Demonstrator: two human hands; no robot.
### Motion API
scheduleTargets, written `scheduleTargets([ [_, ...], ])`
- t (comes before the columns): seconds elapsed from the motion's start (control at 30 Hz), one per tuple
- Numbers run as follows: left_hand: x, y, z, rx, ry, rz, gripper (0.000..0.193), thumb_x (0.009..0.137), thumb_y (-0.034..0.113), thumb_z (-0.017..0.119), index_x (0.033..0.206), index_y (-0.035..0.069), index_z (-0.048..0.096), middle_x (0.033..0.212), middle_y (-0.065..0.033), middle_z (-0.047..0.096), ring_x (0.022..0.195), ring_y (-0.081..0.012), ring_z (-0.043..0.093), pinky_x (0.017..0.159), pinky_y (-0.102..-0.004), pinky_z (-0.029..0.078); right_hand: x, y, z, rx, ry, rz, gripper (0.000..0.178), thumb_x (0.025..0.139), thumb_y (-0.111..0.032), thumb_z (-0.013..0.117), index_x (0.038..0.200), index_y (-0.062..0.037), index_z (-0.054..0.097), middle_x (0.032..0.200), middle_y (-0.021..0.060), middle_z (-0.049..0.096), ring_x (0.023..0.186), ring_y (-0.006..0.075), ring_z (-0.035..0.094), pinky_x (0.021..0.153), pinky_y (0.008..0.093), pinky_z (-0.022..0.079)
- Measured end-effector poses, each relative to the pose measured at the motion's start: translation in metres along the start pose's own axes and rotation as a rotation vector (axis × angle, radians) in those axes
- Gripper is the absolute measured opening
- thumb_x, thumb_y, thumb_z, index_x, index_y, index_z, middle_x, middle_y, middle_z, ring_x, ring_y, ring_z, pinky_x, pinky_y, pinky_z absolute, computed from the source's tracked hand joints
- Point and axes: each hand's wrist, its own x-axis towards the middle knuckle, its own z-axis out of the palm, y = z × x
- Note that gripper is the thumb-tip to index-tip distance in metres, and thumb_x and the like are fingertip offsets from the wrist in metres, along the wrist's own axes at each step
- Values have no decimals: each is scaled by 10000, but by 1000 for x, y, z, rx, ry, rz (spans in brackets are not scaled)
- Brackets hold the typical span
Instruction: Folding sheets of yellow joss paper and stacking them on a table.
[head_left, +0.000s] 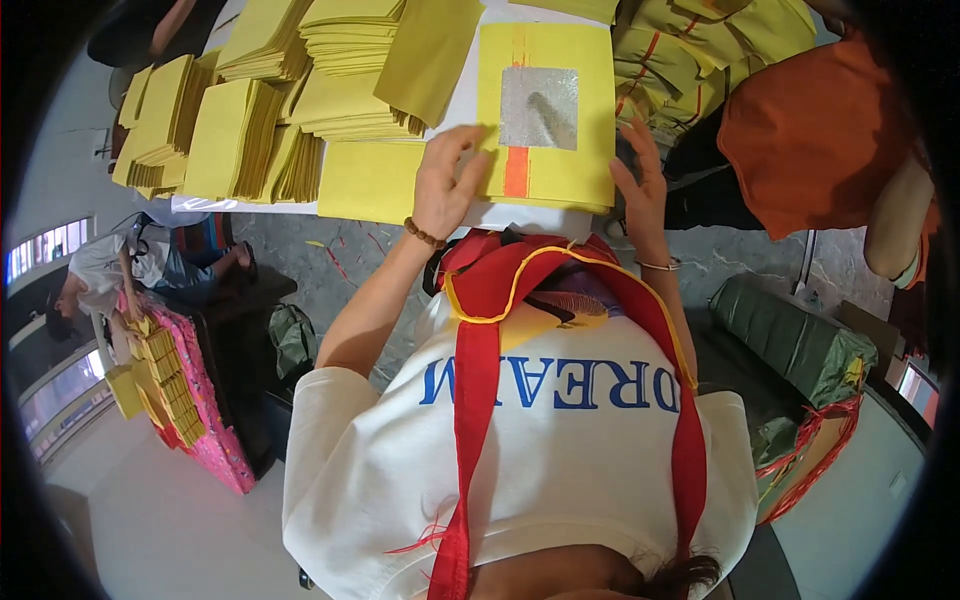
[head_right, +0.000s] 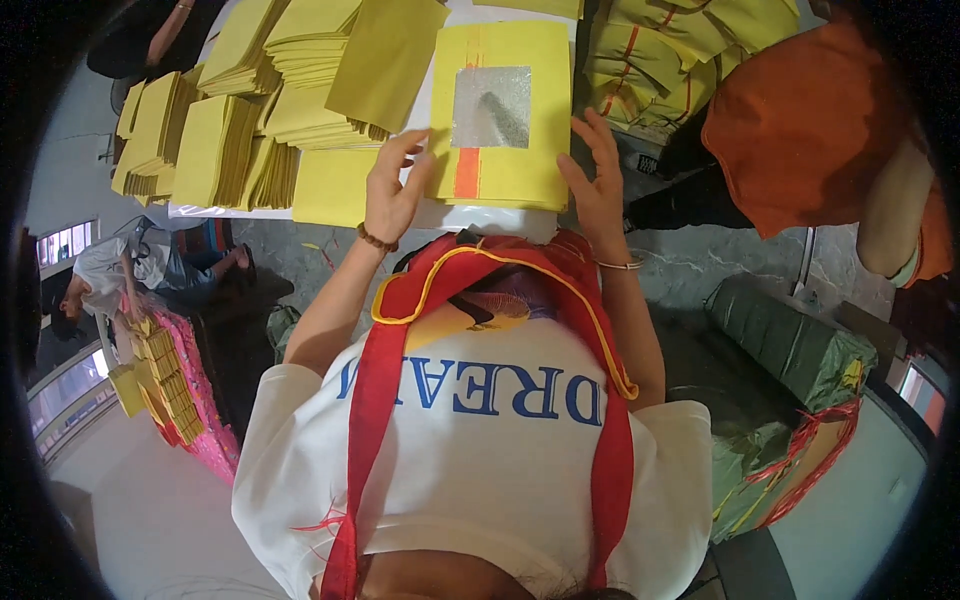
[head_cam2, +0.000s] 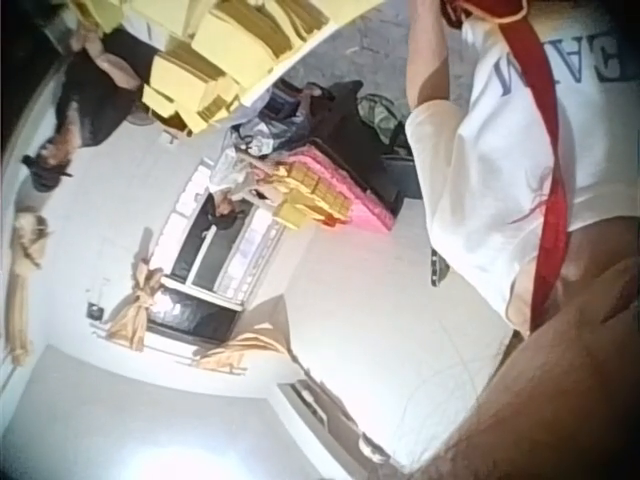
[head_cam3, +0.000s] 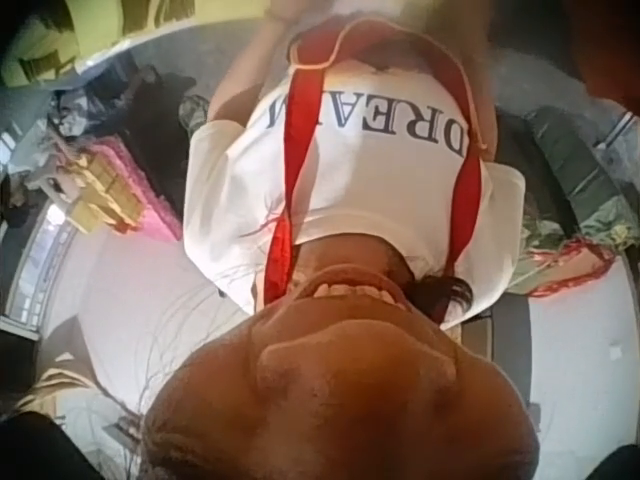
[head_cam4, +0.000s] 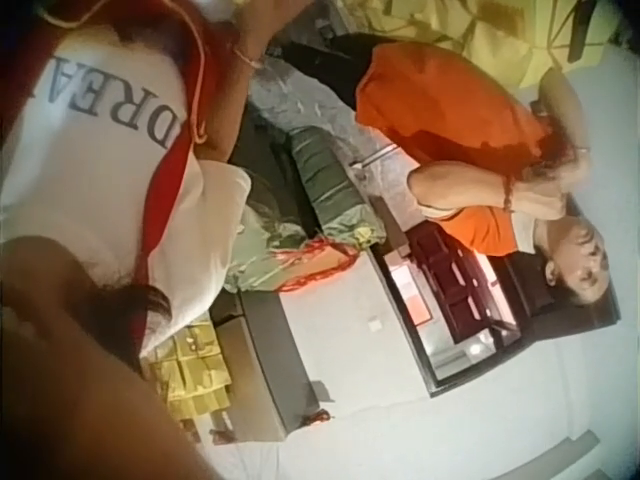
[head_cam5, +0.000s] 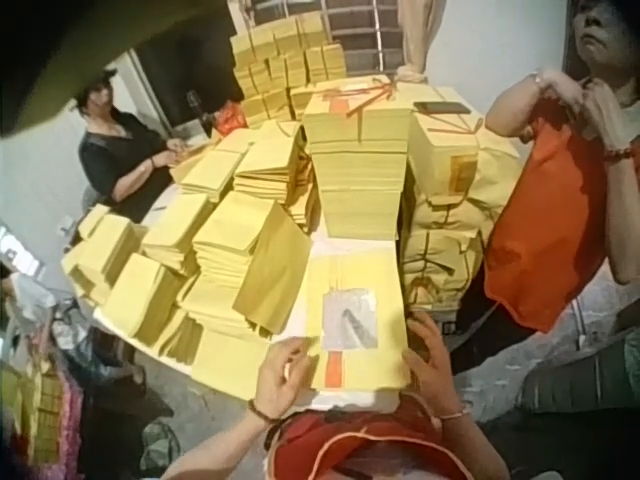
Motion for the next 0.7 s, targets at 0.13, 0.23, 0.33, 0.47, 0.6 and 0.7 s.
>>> scheduleTargets([
  [0.13,0,25,-8,339,-327,513,339,784,183,651,1081,33,585,1050,-130,569,900,-309,523,796,-379,429,0,-4,-9,-140,-163,-98,322,815,-161,615,1119,-58,592,1301,121,477,1257,298,385,1031,366,290],
  [0.23,1,20,-8,509,-386,660,350,769,184,668,1080,42,598,1014,-111,586,938,-279,523,805,-366,443,-3,-7,-7,-172,-240,-85,287,812,-180,617,1061,-38,613,1284,120,496,1232,294,417,1014,364,312],
  [0.33,6,18,-11,485,-384,679,295,781,184,648,1030,34,602,929,-110,588,902,-275,533,795,-348,446,-4,-12,-7,-151,-258,-49,287,810,-194,616,1043,-27,617,1291,122,490,1211,285,443,1000,363,330],
  [0.47,13,18,-17,427,-467,645,175,802,158,621,927,36,614,902,-89,595,849,-268,550,749,-347,466,-2,-15,-11,-140,-298,-38,317,803,-220,611,1054,-26,614,1299,125,484,1201,284,456,990,345,341],
  [0.6,21,18,-20,358,-513,599,134,831,166,589,855,35,600,836,-85,586,811,-279,556,717,-353,469,-2,-14,-19,-152,-385,-66,432,780,-321,639,1135,-80,586,1346,101,438,1230,294,423,1020,437,300],
  [0.7,23,16,-20,390,-536,599,142,843,171,573,836,30,584,826,-92,576,806,-287,554,712,-356,467,-4,-27,-21,-512,-489,-131,594,731,-433,661,1217,-113,538,1378,86,391,1301,299,325,1051,447,243],
])
